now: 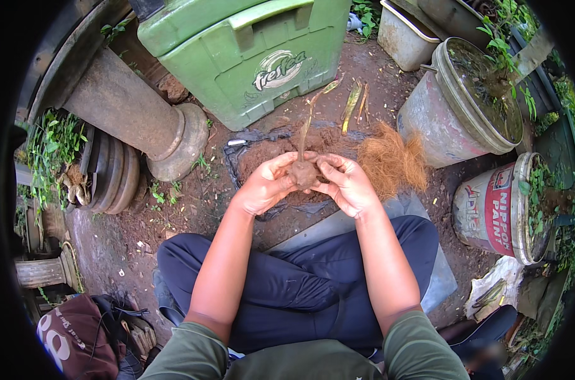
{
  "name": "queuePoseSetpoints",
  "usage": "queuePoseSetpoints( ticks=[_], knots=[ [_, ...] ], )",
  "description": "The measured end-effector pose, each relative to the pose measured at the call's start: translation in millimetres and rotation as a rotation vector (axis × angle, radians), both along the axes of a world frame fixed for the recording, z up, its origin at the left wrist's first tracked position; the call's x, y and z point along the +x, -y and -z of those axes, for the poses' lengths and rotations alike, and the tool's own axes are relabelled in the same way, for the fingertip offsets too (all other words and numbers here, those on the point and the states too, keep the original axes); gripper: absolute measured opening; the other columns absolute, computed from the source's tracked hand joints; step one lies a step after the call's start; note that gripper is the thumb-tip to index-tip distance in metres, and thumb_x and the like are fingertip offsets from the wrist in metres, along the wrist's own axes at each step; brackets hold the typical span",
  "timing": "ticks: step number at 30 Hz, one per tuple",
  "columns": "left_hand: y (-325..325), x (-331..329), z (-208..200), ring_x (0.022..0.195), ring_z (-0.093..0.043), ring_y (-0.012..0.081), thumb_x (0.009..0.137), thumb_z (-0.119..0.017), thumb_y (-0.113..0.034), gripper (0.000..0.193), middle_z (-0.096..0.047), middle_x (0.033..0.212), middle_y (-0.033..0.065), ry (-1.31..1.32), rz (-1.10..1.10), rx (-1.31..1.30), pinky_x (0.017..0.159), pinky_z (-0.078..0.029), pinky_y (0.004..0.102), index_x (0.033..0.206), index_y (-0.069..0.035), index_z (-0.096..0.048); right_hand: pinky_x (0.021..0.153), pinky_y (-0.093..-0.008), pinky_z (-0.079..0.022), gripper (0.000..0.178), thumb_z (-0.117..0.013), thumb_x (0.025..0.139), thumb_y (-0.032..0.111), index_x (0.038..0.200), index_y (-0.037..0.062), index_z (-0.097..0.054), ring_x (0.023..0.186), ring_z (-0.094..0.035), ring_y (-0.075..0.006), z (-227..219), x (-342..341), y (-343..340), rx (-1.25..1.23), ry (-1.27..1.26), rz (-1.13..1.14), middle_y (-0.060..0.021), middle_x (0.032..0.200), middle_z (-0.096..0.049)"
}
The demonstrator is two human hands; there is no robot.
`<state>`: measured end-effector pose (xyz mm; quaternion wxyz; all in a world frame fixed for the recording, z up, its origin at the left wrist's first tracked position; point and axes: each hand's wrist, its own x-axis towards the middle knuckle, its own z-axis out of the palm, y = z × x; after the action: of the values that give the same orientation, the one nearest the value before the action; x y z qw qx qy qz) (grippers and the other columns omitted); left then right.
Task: The person sits cross-legged and repeatedly scoops soil with both hands, then presses and molds it around the root ball of a small plant. The person continues to add soil and compact it around the roots throughout the clip.
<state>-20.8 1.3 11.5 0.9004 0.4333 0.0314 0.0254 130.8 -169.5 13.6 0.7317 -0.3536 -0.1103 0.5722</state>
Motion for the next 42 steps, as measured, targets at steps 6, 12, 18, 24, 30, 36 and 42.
queuePoseSetpoints(
  ticks=[6, 12, 18, 24, 30, 36, 42],
  knots=[
    [3, 4, 10, 0.126, -0.063, 0.0197, 0.096, -0.072, -0.002, 0.058, -0.062, 0.140, 0.0097, -0.093, -0.068, 0.207, 0.105, -0.052, 0.0370, 0.149, 0.005, -0.048, 0.089, -0.0424, -0.064, 0.030, -0.074, 0.099, 0.011, 0.125, 0.0006, -0.064, 0.102, -0.073, -0.0231, 0, -11, -5, -0.069, 0.047, 0.102, -0.0109, 0.119, -0.071],
    [-5, 8, 12, 0.122, -0.065, 0.0191, 0.096, -0.075, -0.006, 0.060, -0.065, 0.136, 0.0107, -0.117, -0.066, 0.167, 0.100, -0.055, 0.0379, 0.148, 0.007, -0.049, 0.090, -0.0416, -0.064, 0.032, -0.075, 0.098, 0.009, 0.126, 0.0013, -0.064, 0.104, -0.073, -0.0243, 4, -1, -7, -0.009, 0.098, 0.035, -0.0116, 0.118, -0.071],
    [-4, 7, 5, 0.118, -0.068, 0.0216, 0.098, -0.072, -0.004, 0.059, -0.067, 0.132, 0.0147, -0.068, -0.078, 0.108, 0.100, -0.057, 0.0394, 0.149, 0.008, -0.046, 0.093, -0.0438, -0.063, 0.030, -0.072, 0.100, 0.012, 0.127, 0.0022, -0.064, 0.108, -0.072, -0.0247, 4, -2, -6, 0.022, -0.003, 0.055, -0.0106, 0.120, -0.071],
    [0, 13, 4, 0.121, -0.067, 0.0211, 0.099, -0.061, 0.008, 0.055, -0.067, 0.135, 0.0150, -0.142, -0.119, 0.220, 0.103, -0.056, 0.0382, 0.152, 0.009, -0.044, 0.093, -0.0446, -0.063, 0.023, -0.068, 0.103, 0.014, 0.123, 0.0019, -0.064, 0.106, -0.073, -0.0234, 4, -9, -13, 0.003, -0.116, 0.126, -0.0102, 0.118, -0.071],
    [8, 17, 7, 0.123, -0.066, 0.0202, 0.098, -0.055, 0.014, 0.056, -0.066, 0.138, 0.0142, -0.137, -0.131, 0.326, 0.105, -0.053, 0.0342, 0.153, 0.008, -0.045, 0.090, -0.0433, -0.064, 0.019, -0.068, 0.102, 0.007, 0.119, 0.0001, -0.065, 0.100, -0.074, -0.0221, 15, -14, -18, -0.058, 0.021, 0.192, -0.0112, 0.112, -0.072],
    [7, 17, 9, 0.124, -0.065, 0.0205, 0.098, -0.055, 0.014, 0.055, -0.066, 0.138, 0.0146, -0.175, -0.197, 0.355, 0.106, -0.054, 0.0349, 0.152, 0.008, -0.045, 0.091, -0.0421, -0.064, 0.026, -0.070, 0.100, 0.007, 0.125, -0.0016, -0.063, 0.104, -0.074, -0.0234, 13, -6, -15, 0.003, -0.028, 0.139, -0.0120, 0.115, -0.072],
    [6, 18, 5, 0.124, -0.065, 0.0207, 0.100, -0.055, 0.013, 0.053, -0.066, 0.138, 0.0156, -0.197, -0.218, 0.330, 0.106, -0.054, 0.0345, 0.152, 0.008, -0.046, 0.093, -0.0383, -0.063, 0.040, -0.073, 0.099, 0.007, 0.134, -0.0046, -0.058, 0.111, -0.072, -0.0224, 1, -10, -14, -0.003, 0.030, 0.130, -0.0129, 0.121, -0.070]
  ],
)
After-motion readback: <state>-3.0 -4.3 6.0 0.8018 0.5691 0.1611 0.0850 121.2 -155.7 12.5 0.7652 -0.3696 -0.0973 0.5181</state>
